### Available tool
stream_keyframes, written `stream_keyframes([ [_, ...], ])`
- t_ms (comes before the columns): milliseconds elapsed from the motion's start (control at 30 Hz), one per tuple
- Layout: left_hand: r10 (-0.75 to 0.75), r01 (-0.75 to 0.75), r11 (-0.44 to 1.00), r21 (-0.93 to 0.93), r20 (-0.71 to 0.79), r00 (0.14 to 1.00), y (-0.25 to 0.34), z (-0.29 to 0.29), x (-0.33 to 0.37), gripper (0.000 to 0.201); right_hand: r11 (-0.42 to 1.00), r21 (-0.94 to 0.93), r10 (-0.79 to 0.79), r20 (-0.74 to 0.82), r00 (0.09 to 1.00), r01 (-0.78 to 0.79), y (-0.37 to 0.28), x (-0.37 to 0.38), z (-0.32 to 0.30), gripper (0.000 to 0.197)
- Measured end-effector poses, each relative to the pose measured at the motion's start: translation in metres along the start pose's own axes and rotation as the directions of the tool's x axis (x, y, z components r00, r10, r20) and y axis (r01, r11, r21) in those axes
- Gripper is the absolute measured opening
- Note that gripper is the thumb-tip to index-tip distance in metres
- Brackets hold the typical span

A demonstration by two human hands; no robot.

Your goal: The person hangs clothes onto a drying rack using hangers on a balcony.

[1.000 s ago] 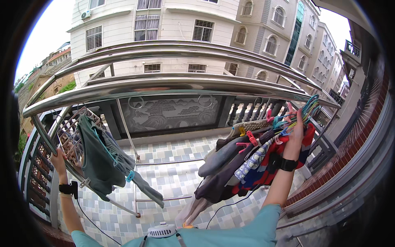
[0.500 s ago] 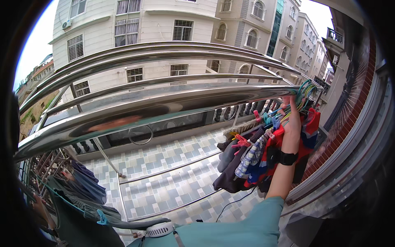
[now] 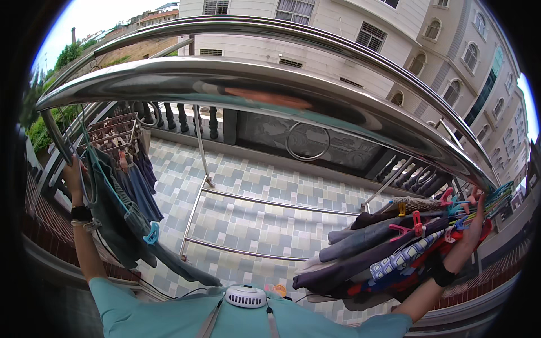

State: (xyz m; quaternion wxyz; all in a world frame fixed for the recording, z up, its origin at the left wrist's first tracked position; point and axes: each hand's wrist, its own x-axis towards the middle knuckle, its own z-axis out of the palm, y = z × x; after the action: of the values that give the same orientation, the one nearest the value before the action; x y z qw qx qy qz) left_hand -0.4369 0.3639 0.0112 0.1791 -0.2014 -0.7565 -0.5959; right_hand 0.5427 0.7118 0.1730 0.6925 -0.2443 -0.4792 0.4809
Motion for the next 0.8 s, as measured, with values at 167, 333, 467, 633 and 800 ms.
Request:
stream_keyframes([
  [167, 0.068, -0.067, 0.997, -0.031, 0.046, 0.997, -0.013, -0.033, 0.049, 0.038, 0.99, 0.03, 0.132, 0.097, 0.986, -0.136, 0.015, -0.021, 0.05, 0.038],
  [333, -0.016, -0.007, 0.91, 0.414, 0.053, 0.998, -0.011, -0.027, 0.108, 0.051, 0.97, 0.02, 0.23, 0.24, 0.943, -0.242, 0.007, -0.014, 0.112, 0.042],
  [467, -0.029, -0.008, 0.953, 0.303, 0.119, 0.992, -0.067, -0.053, 0.161, 0.07, 0.788, 0.5, 0.338, 0.137, 0.931, -0.359, 0.029, -0.003, 0.151, 0.047],
  [633, -0.049, 0.05, 0.993, -0.107, 0.012, 0.999, -0.025, -0.063, 0.126, 0.063, 0.905, 0.272, 0.188, 0.436, 0.88, -0.328, 0.035, -0.028, 0.171, 0.052],
  [800, 0.431, -0.484, 0.844, -0.232, -0.245, 0.869, 0.143, -0.078, -0.035, 0.031, 0.896, 0.3, 0.314, 0.089, 0.945, -0.326, 0.097, -0.099, 0.24, 0.025],
])
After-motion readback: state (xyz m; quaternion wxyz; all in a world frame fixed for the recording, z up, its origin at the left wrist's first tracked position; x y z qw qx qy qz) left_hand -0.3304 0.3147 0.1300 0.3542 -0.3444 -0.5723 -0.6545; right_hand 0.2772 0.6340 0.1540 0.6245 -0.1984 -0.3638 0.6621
